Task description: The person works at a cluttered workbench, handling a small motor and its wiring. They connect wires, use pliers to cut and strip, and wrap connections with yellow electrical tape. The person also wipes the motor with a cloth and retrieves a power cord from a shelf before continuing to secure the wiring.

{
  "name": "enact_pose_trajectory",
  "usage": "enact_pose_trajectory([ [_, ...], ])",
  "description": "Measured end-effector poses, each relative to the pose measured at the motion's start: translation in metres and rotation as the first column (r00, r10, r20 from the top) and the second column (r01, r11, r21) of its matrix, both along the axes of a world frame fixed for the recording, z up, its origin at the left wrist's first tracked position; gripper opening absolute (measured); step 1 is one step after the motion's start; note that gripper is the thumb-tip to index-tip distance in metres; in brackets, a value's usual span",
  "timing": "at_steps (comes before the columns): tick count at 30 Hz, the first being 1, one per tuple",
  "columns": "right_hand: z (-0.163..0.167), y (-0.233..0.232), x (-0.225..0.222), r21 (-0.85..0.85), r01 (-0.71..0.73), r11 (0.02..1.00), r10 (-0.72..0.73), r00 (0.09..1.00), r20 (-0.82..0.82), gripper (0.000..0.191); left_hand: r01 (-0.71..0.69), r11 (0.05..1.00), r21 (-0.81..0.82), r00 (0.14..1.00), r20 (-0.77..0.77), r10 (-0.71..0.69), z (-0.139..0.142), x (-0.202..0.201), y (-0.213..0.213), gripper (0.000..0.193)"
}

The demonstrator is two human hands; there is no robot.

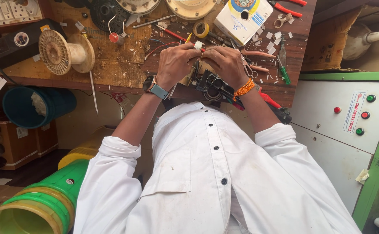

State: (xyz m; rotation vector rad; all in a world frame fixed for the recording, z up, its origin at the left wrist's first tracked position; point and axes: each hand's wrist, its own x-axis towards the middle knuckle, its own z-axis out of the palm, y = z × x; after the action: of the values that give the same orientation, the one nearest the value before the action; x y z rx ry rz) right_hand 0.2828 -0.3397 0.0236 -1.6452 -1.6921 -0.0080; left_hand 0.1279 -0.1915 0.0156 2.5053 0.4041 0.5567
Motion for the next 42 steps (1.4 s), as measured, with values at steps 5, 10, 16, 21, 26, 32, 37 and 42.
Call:
enact_pose_trajectory([
  [5,-0.027,0.007,-0.001,-0.154,0.101,0.983,-0.133,0.968,-0.212,0.012,0.027,0.979,0.203,0.999,0.029,-0.034,0.001,-0.002,0.005,0.012],
  [10,-0.034,0.012,-0.008,-0.318,-0.16,0.934,-0.252,0.333,-0.909,0.023,0.019,0.931,0.364,0.983,0.162,-0.083,-0.001,-0.007,0.006,0.016],
  [16,0.002,0.002,-0.006,-0.285,0.06,0.957,-0.159,0.928,-0.338,0.037,-0.028,0.993,0.119,0.992,0.127,0.012,0.004,-0.007,0.008,0.01],
  [21,0.016,0.012,0.002,0.047,0.025,0.999,-0.032,0.988,0.153,0.02,-0.068,0.997,-0.025,0.998,0.007,0.068,0.011,0.0,0.005,0.01],
  [26,0.009,0.023,0.007,-0.03,-0.081,0.996,0.082,0.996,0.043,0.01,-0.003,0.982,0.19,0.999,0.044,-0.005,0.009,-0.006,0.01,0.013],
  [32,0.002,0.025,0.0,-0.476,-0.074,0.877,-0.257,0.763,-0.593,0.025,-0.002,0.96,0.279,0.99,0.138,-0.038,0.003,-0.013,0.009,0.019],
  [37,0.013,0.02,0.001,-0.249,0.069,0.966,-0.12,0.973,-0.199,0.032,-0.073,0.995,-0.062,0.997,0.015,0.075,0.011,-0.005,0.011,0.01],
  [42,0.019,0.023,0.011,-0.018,-0.032,0.999,0.035,0.973,0.228,0.02,-0.09,0.982,-0.164,0.995,0.037,0.097,0.017,0.001,0.015,0.012],
])
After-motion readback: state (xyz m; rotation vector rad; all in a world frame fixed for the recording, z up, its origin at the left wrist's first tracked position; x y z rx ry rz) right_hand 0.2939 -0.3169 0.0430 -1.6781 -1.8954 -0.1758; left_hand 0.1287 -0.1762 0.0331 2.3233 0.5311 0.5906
